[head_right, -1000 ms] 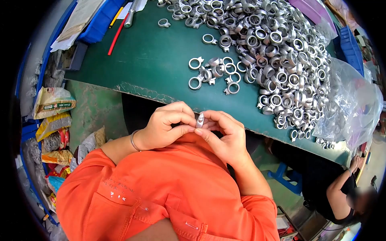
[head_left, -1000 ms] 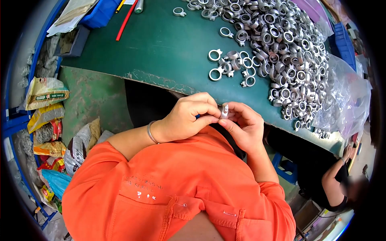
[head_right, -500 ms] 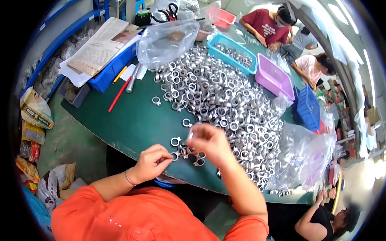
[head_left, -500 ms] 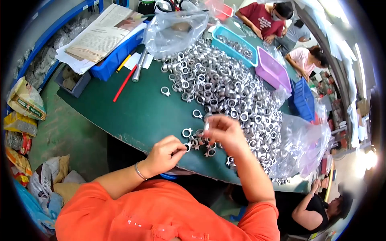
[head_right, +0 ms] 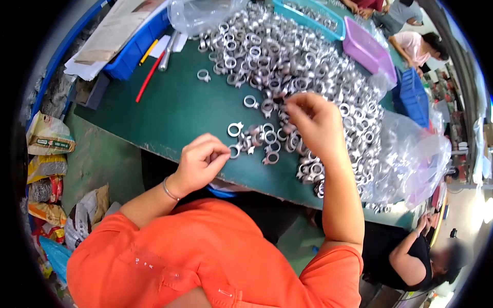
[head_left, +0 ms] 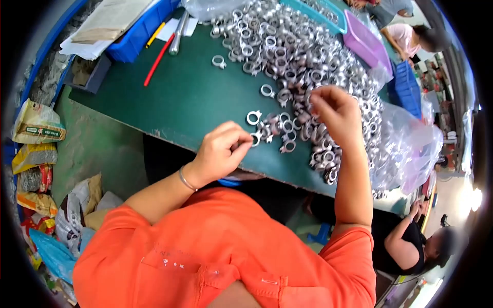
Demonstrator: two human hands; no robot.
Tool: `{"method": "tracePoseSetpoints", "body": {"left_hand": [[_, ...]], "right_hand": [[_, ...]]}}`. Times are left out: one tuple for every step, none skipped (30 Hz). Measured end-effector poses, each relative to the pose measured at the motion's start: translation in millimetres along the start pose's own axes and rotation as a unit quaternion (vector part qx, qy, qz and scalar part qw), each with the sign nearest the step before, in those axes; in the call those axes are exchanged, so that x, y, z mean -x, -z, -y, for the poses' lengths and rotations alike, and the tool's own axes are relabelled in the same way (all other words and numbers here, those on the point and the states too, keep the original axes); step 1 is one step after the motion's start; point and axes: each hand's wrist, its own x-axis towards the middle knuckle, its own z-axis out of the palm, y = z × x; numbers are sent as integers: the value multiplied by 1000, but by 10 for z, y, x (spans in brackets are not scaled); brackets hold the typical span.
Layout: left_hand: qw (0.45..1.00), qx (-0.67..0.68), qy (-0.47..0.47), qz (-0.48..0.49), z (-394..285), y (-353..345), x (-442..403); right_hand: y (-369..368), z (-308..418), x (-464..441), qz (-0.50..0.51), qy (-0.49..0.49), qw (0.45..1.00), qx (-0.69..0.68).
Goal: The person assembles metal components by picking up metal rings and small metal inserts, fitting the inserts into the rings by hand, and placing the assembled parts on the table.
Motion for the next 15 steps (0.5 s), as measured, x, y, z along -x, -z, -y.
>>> {"method": "tracePoseSetpoints", "body": {"left_hand": [[1000,-5,-6,7,4,1,-1],[1000,-7,-5,11,6,-4,8],[1000,-10,-8,13,11,-8,3],[1000,-15,-13,13,11,-9,0],[1000,-17,-8,16,13,-18,1],[1000,-18,-16,14,14,-28,-2],[999,-19,-24,12,8,-28,0],[999,-37,-23,25,-16,-12,-7],[999,-39,-21,30,-47,-6,4],[999,-29,3,32,-77,-5,7],[999,-19,27,32,-109,-4,4],[998,11,55,30,-155,-2,12],[998,6,55,32,-174,-6,35],[996,42,52,57,-195,-8,70],[992,78,50,81,-216,-13,110]], "right_hand": [[-46,-71,167,31,17,998,52],[-135,-134,321,26,103,988,114],[-194,-164,449,56,118,976,176],[-306,-202,582,22,103,974,201],[-431,-250,696,-12,88,970,225],[-512,-302,769,-42,83,962,255],[-576,-356,809,-71,86,970,217],[-587,-381,841,-74,76,974,200],[-594,-400,873,-77,67,978,184],[-616,-400,911,-78,64,978,180],[-642,-391,956,-81,37,994,69],[-662,-386,992,-83,12,996,-44],[-688,-394,1039,-84,19,994,-70],[-734,-391,1075,-92,27,987,-132],[-791,-384,1106,-99,34,976,-193]]}}
